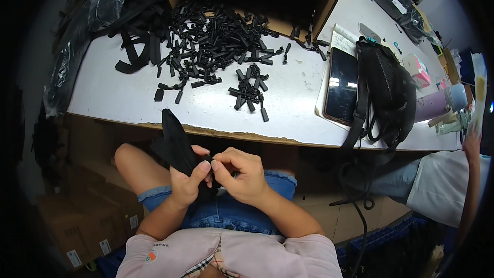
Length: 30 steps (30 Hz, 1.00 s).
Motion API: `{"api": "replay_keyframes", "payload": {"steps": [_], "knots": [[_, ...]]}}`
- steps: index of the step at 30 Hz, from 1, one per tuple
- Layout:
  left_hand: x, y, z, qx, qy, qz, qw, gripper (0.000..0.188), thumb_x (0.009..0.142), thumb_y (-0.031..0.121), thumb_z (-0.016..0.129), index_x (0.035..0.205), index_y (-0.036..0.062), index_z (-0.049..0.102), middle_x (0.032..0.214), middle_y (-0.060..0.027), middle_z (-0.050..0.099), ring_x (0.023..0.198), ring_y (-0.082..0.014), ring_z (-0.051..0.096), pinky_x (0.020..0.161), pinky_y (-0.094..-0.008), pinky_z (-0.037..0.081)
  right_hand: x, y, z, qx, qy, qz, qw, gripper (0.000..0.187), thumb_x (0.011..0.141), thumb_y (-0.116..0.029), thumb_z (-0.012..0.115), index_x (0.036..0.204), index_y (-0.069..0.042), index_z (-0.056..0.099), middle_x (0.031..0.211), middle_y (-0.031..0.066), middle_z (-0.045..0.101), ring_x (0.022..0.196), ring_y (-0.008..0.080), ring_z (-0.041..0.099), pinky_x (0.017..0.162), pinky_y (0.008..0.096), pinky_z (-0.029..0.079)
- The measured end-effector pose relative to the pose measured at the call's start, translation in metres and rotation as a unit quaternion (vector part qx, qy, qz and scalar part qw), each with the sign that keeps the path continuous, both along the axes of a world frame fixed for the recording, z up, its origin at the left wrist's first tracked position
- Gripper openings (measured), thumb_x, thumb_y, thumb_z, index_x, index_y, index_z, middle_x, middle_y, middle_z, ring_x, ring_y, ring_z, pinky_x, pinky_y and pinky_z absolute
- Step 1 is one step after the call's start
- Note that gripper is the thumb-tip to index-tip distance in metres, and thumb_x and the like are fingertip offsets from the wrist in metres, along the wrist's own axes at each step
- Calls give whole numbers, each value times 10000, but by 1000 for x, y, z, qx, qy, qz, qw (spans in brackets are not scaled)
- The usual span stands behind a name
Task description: The person sits on the floor and repeatedly picks up small black plastic clips from a table, attaching them to the ends of black fabric straps held in their left hand. The person works through a pile of loose clips, fastening them one by one to the strap ends.
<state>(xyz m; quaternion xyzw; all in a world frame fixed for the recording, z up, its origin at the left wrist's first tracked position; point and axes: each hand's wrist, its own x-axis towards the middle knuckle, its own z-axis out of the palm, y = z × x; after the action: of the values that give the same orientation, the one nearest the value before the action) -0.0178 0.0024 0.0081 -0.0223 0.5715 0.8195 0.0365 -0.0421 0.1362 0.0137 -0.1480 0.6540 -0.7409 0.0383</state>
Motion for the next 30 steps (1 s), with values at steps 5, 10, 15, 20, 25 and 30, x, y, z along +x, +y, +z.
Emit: {"api": "replay_keyframes", "payload": {"steps": [5,10,15,20,25,30], "knots": [[-1,2,-8,-152,212,34,965,76,780,30,562,853,10,562,775,-44,491,558,-96,477,467,-204,408,0,8,-7,-118,-209,65,969,48,767,-32,565,753,14,570,584,29,529,464,44,454,397,166,336],[-2,1,-9,-38,139,-8,990,119,810,56,536,908,-7,511,709,-64,516,589,-119,521,506,-237,440,-12,11,-1,31,-49,6,998,46,735,-26,580,735,15,561,577,50,523,462,49,453,391,198,331],[-11,0,6,128,-132,-25,983,174,825,145,505,896,-1,443,591,-95,476,488,-154,498,462,-253,451,-68,28,9,469,254,-266,803,187,684,-51,594,869,-45,571,767,70,509,663,233,506,521,341,428],[-13,1,-6,88,-110,-15,990,167,818,137,519,905,0,475,623,-69,493,488,-123,490,455,-228,431,-76,33,13,524,287,-216,772,137,669,-64,608,796,-42,560,768,56,508,689,228,497,537,353,432],[-8,-1,-6,-22,-69,-2,997,162,820,158,549,879,8,534,674,-11,519,567,-71,489,535,-193,418,-64,31,8,345,227,-236,880,92,684,6,585,757,-22,538,712,58,529,582,162,523,488,274,431],[-5,8,-7,-113,46,68,990,115,780,48,583,875,-1,540,750,-24,549,676,-66,505,602,-198,414,-22,16,15,149,81,-59,984,87,689,36,585,765,10,552,738,71,566,556,94,528,482,199,424]]}}
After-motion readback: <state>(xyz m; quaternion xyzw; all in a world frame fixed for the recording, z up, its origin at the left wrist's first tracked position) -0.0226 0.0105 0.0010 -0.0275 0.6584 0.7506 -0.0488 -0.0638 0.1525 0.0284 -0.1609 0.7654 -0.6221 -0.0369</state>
